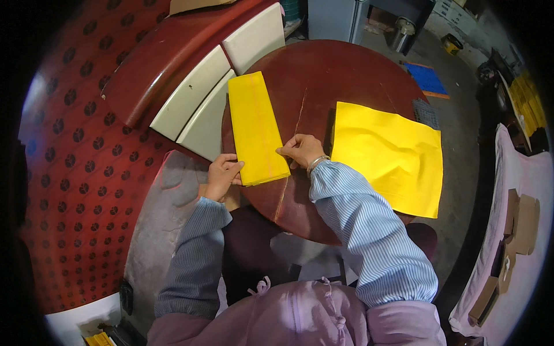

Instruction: The person folds a yellow fabric sheet on a round table, aligning edges and pressing creases. The person repeats the folding process on another yellow fabric sheet, smoothing each fold and stacking the finished pieces.

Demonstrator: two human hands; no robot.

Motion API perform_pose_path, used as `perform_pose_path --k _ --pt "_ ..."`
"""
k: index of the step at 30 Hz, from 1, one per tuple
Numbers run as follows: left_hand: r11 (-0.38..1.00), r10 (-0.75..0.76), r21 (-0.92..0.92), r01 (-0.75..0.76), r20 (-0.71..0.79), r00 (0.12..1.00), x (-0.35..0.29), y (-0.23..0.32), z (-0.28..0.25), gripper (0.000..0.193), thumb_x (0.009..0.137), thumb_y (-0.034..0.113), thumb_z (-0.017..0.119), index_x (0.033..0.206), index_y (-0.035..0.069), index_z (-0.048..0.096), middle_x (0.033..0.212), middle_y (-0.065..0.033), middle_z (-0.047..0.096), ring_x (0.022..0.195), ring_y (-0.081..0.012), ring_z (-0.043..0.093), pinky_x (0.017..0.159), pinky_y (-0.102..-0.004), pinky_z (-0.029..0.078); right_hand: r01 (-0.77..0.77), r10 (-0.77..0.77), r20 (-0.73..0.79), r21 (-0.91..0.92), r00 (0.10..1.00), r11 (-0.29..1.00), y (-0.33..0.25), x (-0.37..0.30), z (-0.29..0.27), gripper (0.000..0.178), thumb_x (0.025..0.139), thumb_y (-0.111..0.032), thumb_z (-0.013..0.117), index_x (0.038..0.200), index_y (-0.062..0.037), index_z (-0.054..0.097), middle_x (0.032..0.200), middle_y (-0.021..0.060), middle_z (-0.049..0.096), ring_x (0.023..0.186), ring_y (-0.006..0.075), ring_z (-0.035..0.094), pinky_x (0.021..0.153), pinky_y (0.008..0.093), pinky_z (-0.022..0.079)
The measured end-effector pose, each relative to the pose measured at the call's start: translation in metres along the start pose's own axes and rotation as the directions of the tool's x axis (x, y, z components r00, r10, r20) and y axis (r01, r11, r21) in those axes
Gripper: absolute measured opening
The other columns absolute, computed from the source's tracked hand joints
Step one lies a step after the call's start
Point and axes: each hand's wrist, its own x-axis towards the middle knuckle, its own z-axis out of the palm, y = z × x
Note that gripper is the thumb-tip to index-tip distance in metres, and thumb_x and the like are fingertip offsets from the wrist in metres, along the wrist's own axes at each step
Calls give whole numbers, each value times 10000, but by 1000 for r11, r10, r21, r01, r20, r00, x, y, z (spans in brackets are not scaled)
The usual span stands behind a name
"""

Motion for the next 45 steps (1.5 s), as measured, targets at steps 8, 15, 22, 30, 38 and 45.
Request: perform_pose_path --k 8,15,22,30,38,45 --pt "973 -99 -206 105 38 994 -5 1 4 360 1024 148 756 1281 -70 630 1054 -198 779 857 -222 795 663 -332 663 -81 79 65 34 995 996 3 2 0 249 926 -250 869 957 -16 791 845 77 794 486 134 658 491 253 515" --pt "982 -139 -131 136 -12 990 -8 2 7 368 999 191 790 1252 -44 665 1059 -159 789 857 -193 781 653 -305 641 -49 50 10 -51 999 997 3 3 2 263 915 -251 861 929 10 833 853 100 819 537 171 721 623 310 611" --pt "995 -98 21 101 -91 991 -8 3 12 385 957 208 829 1213 -44 692 1027 -140 794 826 -183 774 586 -297 635 54 -56 -23 -68 998 996 13 -1 3 256 930 -246 846 961 -14 740 857 97 796 536 170 703 561 327 584" --pt "993 -44 108 47 -32 999 -21 7 14 464 957 173 833 1302 -43 610 920 -112 742 726 -162 731 514 -274 591 100 -110 -110 -95 988 990 25 -14 11 260 971 -277 793 1002 -23 747 893 118 809 641 199 764 645 323 613" --pt "986 57 162 -48 -47 997 -28 -3 17 518 878 208 896 1243 -21 609 876 -103 777 669 -171 728 587 -302 603 231 -247 -325 -88 913 969 30 -21 26 398 895 -245 846 1191 -22 702 941 132 757 883 277 745 852 376 587" --pt "979 142 179 -101 -235 962 -48 -17 16 513 889 181 885 1285 -14 624 962 -113 745 769 -183 711 654 -304 595 421 -358 -305 176 883 890 22 -107 13 251 1004 -244 774 906 -33 680 763 33 612 737 133 578 705 309 504"
